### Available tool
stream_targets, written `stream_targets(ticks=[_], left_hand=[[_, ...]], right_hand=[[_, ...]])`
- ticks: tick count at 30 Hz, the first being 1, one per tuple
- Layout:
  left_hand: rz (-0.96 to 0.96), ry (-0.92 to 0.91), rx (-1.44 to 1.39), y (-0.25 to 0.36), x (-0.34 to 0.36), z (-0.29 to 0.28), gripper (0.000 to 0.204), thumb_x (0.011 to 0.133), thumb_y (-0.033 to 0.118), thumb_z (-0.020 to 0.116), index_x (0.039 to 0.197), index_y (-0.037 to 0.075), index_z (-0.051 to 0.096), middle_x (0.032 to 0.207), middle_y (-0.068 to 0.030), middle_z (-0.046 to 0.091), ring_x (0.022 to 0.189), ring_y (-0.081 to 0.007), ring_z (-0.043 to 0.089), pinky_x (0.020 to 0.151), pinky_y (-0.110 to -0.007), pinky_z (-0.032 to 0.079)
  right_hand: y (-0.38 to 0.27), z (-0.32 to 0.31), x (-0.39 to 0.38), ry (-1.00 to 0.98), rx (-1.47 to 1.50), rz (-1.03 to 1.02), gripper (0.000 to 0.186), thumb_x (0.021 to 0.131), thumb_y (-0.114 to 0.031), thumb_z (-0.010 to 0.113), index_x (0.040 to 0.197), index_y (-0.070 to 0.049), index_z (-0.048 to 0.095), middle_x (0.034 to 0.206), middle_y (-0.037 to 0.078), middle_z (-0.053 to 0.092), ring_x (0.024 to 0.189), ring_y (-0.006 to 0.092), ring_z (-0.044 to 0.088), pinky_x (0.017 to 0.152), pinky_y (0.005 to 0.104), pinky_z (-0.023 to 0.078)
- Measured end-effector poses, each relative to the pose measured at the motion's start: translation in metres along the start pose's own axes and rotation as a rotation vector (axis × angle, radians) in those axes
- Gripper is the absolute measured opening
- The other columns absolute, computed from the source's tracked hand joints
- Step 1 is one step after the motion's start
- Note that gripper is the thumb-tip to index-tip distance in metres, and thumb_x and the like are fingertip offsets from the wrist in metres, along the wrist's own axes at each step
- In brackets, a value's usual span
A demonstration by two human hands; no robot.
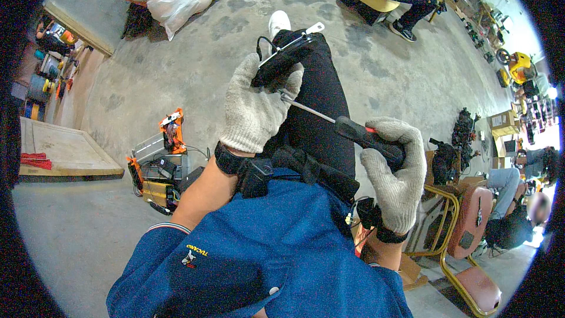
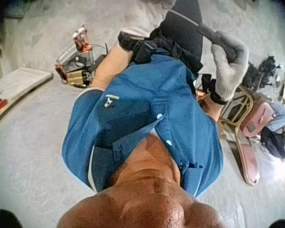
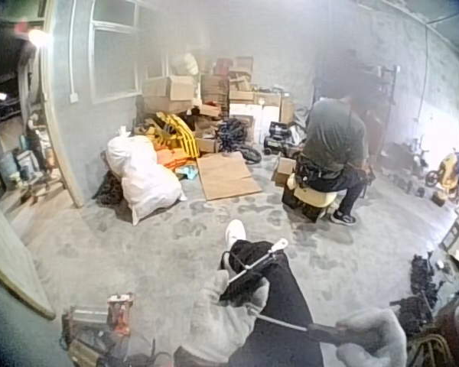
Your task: Using a screwdriver to work on a black plastic motorcycle part, possibly a light assembly or trim piece.
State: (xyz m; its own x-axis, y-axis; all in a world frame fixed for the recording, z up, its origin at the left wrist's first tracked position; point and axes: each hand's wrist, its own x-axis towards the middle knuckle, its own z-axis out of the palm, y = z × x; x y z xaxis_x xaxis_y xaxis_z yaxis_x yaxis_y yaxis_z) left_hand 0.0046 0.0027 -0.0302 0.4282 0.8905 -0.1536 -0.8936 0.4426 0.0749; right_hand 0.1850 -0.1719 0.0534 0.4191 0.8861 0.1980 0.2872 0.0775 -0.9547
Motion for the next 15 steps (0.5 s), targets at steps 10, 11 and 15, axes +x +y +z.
stream_targets(ticks=[10, 11, 15], left_hand=[[0.020, 0.024, 0.035, 0.0002, -0.0046, 0.0056, 0.041, 0.103, 0.025, 0.062, 0.127, -0.008, 0.058, 0.124, -0.0278, 0.065, 0.115, -0.0438, 0.065, 0.100, -0.053, 0.059], [0.020, 0.024, 0.035, 0.0001, -0.0047, 0.0056, 0.041, 0.103, 0.025, 0.062, 0.127, -0.008, 0.058, 0.124, -0.0278, 0.065, 0.115, -0.0438, 0.065, 0.100, -0.053, 0.059], [0.017, 0.047, 0.033, 0.0000, -0.0046, 0.0042, 0.042, 0.103, 0.026, 0.062, 0.126, -0.009, 0.058, 0.124, -0.0283, 0.065, 0.116, -0.0440, 0.064, 0.100, -0.053, 0.058]], right_hand=[[0.0019, -0.0026, 0.0002, 0.017, -0.010, -0.029, 0.035, 0.080, 0.001, 0.078, 0.111, -0.001, 0.062, 0.119, 0.013, 0.067, 0.112, 0.0224, 0.064, 0.100, 0.0357, 0.051], [0.0012, -0.0026, 0.0005, 0.017, -0.010, -0.029, 0.035, 0.080, 0.001, 0.078, 0.111, -0.001, 0.062, 0.119, 0.013, 0.067, 0.112, 0.0224, 0.064, 0.100, 0.0357, 0.051], [0.0016, -0.0047, 0.0005, 0.018, -0.020, -0.006, 0.035, 0.080, 0.000, 0.078, 0.111, -0.002, 0.062, 0.119, 0.013, 0.067, 0.112, 0.0219, 0.064, 0.101, 0.0355, 0.051]])
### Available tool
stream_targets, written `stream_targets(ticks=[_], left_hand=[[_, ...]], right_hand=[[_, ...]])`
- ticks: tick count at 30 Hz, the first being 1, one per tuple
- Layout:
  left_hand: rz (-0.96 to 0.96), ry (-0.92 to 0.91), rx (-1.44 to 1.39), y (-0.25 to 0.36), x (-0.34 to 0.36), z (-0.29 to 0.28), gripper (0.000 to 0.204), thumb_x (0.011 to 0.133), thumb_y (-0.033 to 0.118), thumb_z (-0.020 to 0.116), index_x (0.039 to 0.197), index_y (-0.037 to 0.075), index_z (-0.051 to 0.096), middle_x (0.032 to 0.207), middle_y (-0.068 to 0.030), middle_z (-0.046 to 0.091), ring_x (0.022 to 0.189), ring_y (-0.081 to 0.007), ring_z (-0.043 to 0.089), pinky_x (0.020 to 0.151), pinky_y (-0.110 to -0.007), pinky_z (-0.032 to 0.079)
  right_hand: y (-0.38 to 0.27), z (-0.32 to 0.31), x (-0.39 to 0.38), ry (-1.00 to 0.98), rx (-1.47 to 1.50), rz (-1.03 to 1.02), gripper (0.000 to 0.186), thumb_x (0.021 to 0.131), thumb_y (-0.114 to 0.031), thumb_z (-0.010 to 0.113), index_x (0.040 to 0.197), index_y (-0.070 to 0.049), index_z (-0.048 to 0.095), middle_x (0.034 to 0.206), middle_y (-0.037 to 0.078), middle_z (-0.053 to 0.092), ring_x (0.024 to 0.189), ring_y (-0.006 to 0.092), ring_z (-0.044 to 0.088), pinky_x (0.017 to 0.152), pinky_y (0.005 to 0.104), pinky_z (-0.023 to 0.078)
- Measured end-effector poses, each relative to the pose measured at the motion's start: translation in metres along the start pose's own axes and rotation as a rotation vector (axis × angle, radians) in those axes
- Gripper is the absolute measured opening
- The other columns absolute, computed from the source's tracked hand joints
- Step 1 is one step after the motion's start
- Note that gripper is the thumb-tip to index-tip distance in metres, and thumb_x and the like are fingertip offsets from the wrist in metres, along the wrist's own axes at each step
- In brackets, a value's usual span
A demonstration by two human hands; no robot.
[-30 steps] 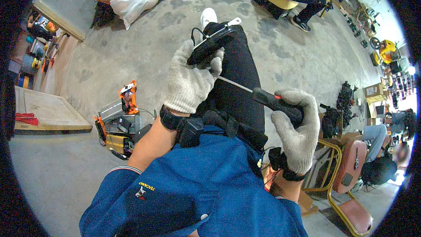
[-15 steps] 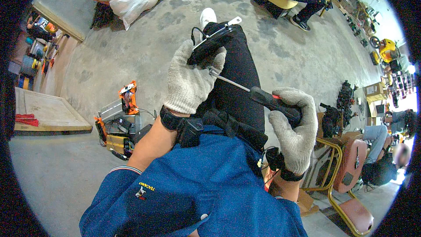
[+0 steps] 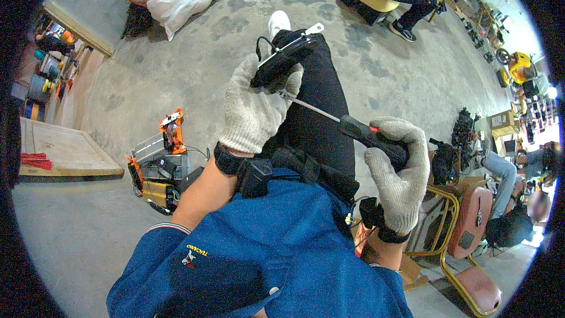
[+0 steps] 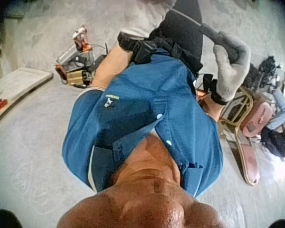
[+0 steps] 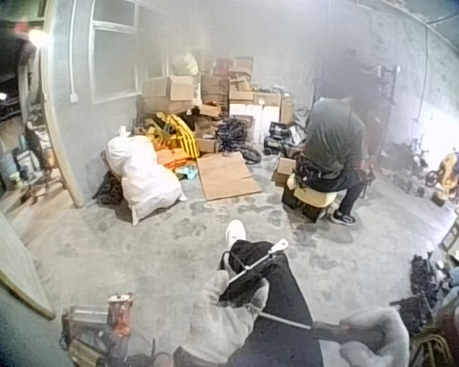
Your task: Using a screwdriver to work on a black plastic motorcycle part, possibly a light assembly or trim piece.
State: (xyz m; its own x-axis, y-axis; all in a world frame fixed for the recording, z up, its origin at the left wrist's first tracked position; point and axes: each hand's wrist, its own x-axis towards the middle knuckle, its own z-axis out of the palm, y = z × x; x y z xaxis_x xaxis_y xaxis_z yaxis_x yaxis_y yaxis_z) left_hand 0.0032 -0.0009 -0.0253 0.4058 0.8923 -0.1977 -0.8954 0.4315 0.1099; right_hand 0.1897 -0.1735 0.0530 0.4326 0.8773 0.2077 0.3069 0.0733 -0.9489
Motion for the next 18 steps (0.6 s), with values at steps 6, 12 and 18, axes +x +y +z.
stream_targets(ticks=[6, 12, 18], left_hand=[[-0.019, -0.013, -0.007, 0.0003, 0.0017, -0.0048, 0.045, 0.103, 0.027, 0.062, 0.129, -0.009, 0.055, 0.126, -0.0280, 0.063, 0.115, -0.0437, 0.063, 0.099, -0.051, 0.059], [-0.023, -0.018, 0.040, 0.0010, 0.0011, -0.0035, 0.045, 0.102, 0.028, 0.063, 0.128, -0.009, 0.057, 0.124, -0.0293, 0.063, 0.112, -0.0422, 0.064, 0.092, -0.048, 0.060], [-0.071, -0.035, 0.072, 0.0059, 0.0028, -0.0065, 0.050, 0.102, 0.032, 0.062, 0.130, -0.009, 0.057, 0.122, -0.0325, 0.063, 0.101, -0.0385, 0.067, 0.083, -0.043, 0.060]], right_hand=[[0.0004, -0.0009, 0.0004, -0.005, -0.008, -0.017, 0.036, 0.080, 0.001, 0.078, 0.111, -0.001, 0.061, 0.119, 0.013, 0.066, 0.112, 0.0217, 0.063, 0.102, 0.0351, 0.050], [0.0026, -0.0011, -0.0002, -0.015, -0.004, -0.029, 0.036, 0.080, 0.002, 0.078, 0.112, -0.002, 0.062, 0.119, 0.013, 0.066, 0.112, 0.0213, 0.063, 0.101, 0.0350, 0.050], [0.0004, -0.0002, -0.0005, -0.019, -0.006, -0.017, 0.036, 0.081, 0.001, 0.078, 0.113, -0.002, 0.061, 0.119, 0.013, 0.066, 0.111, 0.0208, 0.063, 0.097, 0.0339, 0.052]])
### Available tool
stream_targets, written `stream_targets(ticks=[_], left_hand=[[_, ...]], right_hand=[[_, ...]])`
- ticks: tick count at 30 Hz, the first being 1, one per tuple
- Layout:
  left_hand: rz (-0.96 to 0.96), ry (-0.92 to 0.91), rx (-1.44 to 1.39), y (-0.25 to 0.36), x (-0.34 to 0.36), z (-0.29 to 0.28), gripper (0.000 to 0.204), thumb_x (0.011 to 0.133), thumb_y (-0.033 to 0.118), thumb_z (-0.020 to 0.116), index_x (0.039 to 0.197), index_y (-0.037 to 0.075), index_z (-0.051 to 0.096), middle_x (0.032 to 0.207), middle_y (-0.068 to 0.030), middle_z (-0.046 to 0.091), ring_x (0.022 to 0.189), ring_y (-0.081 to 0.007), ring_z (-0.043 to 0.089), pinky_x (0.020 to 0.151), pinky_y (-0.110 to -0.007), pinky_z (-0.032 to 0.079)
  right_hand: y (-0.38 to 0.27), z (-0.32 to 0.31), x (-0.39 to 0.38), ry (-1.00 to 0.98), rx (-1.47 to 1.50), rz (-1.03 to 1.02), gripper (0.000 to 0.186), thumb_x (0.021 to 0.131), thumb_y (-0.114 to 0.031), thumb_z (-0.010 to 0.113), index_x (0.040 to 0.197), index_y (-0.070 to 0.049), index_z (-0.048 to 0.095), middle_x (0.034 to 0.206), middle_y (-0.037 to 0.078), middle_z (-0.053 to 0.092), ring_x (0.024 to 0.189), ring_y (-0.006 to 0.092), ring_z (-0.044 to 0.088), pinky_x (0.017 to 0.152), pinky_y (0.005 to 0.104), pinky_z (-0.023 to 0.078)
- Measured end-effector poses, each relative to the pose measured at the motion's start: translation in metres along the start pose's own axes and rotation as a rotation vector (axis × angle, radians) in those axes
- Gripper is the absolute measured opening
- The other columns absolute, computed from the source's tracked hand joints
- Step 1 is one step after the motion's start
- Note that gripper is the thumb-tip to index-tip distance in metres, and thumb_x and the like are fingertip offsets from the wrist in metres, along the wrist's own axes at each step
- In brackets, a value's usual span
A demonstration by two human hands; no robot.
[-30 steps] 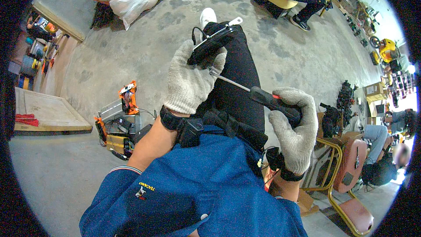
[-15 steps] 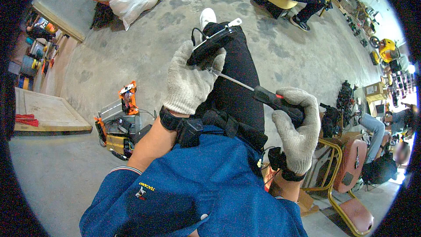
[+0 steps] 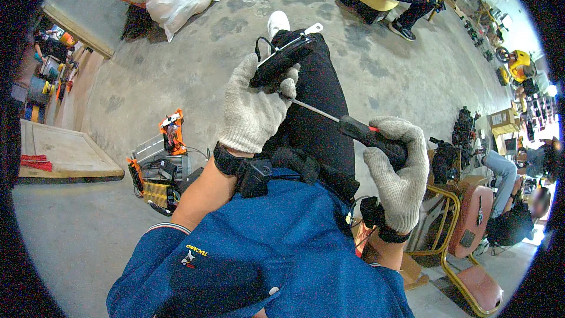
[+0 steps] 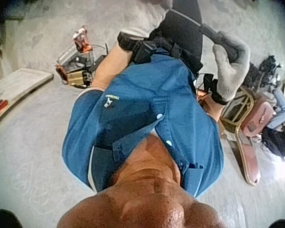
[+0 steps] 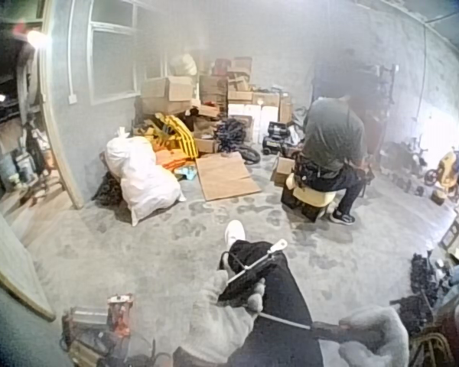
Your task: Using a screwdriver to work on a black plastic motorcycle part, possibly a light assembly or trim piece.
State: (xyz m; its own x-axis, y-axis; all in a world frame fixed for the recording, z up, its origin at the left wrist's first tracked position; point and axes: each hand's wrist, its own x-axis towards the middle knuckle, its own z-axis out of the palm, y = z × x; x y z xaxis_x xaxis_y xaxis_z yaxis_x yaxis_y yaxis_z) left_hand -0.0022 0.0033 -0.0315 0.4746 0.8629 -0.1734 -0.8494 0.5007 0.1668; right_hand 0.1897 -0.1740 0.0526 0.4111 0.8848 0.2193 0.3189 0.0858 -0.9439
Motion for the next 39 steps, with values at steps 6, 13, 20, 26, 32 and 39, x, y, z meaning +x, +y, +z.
stream_targets(ticks=[6, 13, 20, 26, 32, 39], left_hand=[[-0.019, 0.024, -0.030, -0.0001, 0.0010, 0.0012, 0.051, 0.103, 0.033, 0.061, 0.129, -0.010, 0.058, 0.119, -0.0320, 0.064, 0.096, -0.0365, 0.068, 0.079, -0.041, 0.059], [-0.010, 0.015, 0.005, 0.0000, 0.0006, 0.0000, 0.051, 0.102, 0.034, 0.062, 0.128, -0.010, 0.059, 0.118, -0.0309, 0.065, 0.095, -0.0352, 0.068, 0.079, -0.039, 0.059], [-0.017, 0.048, -0.001, -0.0007, -0.0005, 0.0018, 0.050, 0.102, 0.034, 0.063, 0.127, -0.009, 0.060, 0.117, -0.0302, 0.066, 0.094, -0.0345, 0.069, 0.077, -0.039, 0.059], [-0.019, 0.043, -0.008, -0.0014, -0.0004, -0.0009, 0.048, 0.102, 0.034, 0.063, 0.126, -0.007, 0.061, 0.114, -0.0297, 0.067, 0.092, -0.0344, 0.069, 0.075, -0.038, 0.059], [0.006, 0.075, 0.025, -0.0033, -0.0028, 0.0024, 0.046, 0.101, 0.034, 0.065, 0.126, -0.004, 0.062, 0.114, -0.0285, 0.067, 0.092, -0.0339, 0.069, 0.075, -0.038, 0.059], [-0.008, 0.058, 0.038, -0.0049, -0.0044, 0.0030, 0.039, 0.101, 0.032, 0.066, 0.124, 0.001, 0.064, 0.114, -0.0276, 0.067, 0.093, -0.0331, 0.070, 0.075, -0.038, 0.059]], right_hand=[[0.0006, -0.0006, 0.0003, -0.002, 0.014, 0.003, 0.036, 0.080, 0.002, 0.077, 0.113, -0.002, 0.061, 0.120, 0.013, 0.066, 0.111, 0.0205, 0.063, 0.097, 0.0333, 0.053], [0.0002, -0.0006, -0.0001, 0.001, 0.011, 0.018, 0.036, 0.080, 0.001, 0.077, 0.113, -0.002, 0.062, 0.121, 0.013, 0.066, 0.111, 0.0207, 0.063, 0.097, 0.0332, 0.053], [0.0015, -0.0008, -0.0004, 0.003, 0.007, 0.022, 0.036, 0.080, 0.002, 0.076, 0.113, -0.002, 0.062, 0.121, 0.013, 0.066, 0.111, 0.0210, 0.064, 0.098, 0.0336, 0.052], [0.0002, 0.0009, -0.0010, -0.009, 0.009, 0.022, 0.037, 0.079, 0.004, 0.075, 0.113, -0.002, 0.061, 0.120, 0.013, 0.066, 0.112, 0.0208, 0.063, 0.098, 0.0340, 0.051], [0.0027, 0.0002, -0.0010, -0.013, 0.028, 0.023, 0.037, 0.079, 0.004, 0.075, 0.113, -0.002, 0.061, 0.120, 0.013, 0.065, 0.112, 0.0211, 0.063, 0.098, 0.0341, 0.051], [0.0048, 0.0016, 0.0000, -0.028, 0.021, 0.002, 0.036, 0.079, 0.003, 0.076, 0.111, -0.003, 0.061, 0.119, 0.013, 0.065, 0.112, 0.0218, 0.063, 0.098, 0.0345, 0.052]])
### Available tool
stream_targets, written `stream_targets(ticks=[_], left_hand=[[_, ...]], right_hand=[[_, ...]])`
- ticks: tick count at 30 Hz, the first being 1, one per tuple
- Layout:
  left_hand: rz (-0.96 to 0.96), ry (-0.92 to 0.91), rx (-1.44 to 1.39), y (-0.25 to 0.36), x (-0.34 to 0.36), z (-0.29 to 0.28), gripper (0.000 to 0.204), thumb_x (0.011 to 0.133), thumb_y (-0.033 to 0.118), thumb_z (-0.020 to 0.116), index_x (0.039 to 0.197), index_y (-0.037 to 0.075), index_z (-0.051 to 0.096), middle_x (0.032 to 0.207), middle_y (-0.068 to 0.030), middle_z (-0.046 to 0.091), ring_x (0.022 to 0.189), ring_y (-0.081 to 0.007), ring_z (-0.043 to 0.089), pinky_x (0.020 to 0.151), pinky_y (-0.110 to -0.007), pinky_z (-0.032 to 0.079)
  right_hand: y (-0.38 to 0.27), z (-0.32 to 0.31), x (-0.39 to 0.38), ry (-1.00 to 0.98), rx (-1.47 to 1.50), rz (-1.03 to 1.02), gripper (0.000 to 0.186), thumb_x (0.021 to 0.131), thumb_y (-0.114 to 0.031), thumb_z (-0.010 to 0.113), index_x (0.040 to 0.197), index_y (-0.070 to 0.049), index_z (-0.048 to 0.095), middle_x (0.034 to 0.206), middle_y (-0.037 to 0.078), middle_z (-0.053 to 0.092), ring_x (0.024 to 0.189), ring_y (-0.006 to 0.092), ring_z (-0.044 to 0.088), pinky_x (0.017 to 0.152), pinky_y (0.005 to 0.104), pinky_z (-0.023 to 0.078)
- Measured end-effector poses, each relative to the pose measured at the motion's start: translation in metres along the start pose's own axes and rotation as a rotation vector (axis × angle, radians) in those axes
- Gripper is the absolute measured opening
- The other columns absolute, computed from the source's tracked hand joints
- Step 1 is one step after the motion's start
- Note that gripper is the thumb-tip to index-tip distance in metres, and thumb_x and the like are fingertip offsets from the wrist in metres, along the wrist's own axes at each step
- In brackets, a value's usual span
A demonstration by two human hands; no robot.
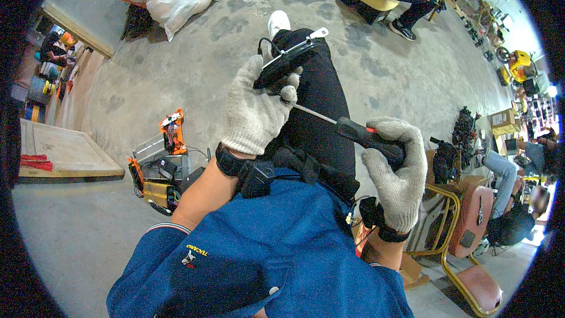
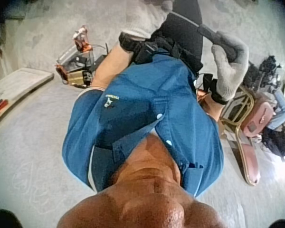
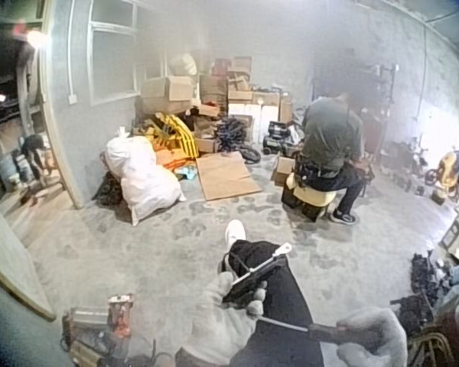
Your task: Using a screwdriver to work on a black plastic motorcycle part, possibly a light assembly or trim piece.
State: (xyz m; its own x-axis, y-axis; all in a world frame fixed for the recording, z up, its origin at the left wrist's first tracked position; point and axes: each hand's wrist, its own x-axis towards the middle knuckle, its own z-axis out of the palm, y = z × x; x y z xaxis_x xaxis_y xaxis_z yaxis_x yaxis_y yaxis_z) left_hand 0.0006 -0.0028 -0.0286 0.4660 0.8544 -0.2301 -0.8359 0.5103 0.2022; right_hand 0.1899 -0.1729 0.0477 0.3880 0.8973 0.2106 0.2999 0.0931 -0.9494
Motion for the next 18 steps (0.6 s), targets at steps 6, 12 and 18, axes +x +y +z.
stream_targets(ticks=[6, 12, 18], left_hand=[[-0.007, -0.024, 0.012, 0.0010, 0.0010, -0.0038, 0.036, 0.101, 0.030, 0.066, 0.123, 0.002, 0.065, 0.116, -0.0279, 0.067, 0.095, -0.0341, 0.070, 0.076, -0.039, 0.059], [0.014, -0.054, -0.019, -0.0022, 0.0017, -0.0044, 0.035, 0.102, 0.028, 0.063, 0.124, 0.001, 0.065, 0.119, -0.0257, 0.067, 0.106, -0.0377, 0.068, 0.085, -0.044, 0.061], [0.050, -0.057, -0.041, -0.0040, 0.0009, -0.0019, 0.036, 0.103, 0.026, 0.062, 0.124, -0.003, 0.063, 0.123, -0.0237, 0.067, 0.113, -0.0407, 0.066, 0.097, -0.049, 0.059]], right_hand=[[-0.0007, 0.0003, -0.0001, 0.001, -0.001, -0.005, 0.036, 0.080, 0.002, 0.077, 0.112, -0.003, 0.061, 0.119, 0.013, 0.065, 0.111, 0.0212, 0.063, 0.096, 0.0342, 0.053], [-0.0021, -0.0002, -0.0002, 0.003, 0.008, 0.008, 0.035, 0.081, 0.000, 0.076, 0.112, -0.002, 0.061, 0.120, 0.013, 0.065, 0.110, 0.0206, 0.063, 0.095, 0.0337, 0.053], [-0.0006, -0.0024, 0.0002, 0.029, -0.018, -0.022, 0.035, 0.079, 0.002, 0.074, 0.112, -0.002, 0.061, 0.120, 0.013, 0.066, 0.109, 0.0200, 0.063, 0.096, 0.0337, 0.052]])
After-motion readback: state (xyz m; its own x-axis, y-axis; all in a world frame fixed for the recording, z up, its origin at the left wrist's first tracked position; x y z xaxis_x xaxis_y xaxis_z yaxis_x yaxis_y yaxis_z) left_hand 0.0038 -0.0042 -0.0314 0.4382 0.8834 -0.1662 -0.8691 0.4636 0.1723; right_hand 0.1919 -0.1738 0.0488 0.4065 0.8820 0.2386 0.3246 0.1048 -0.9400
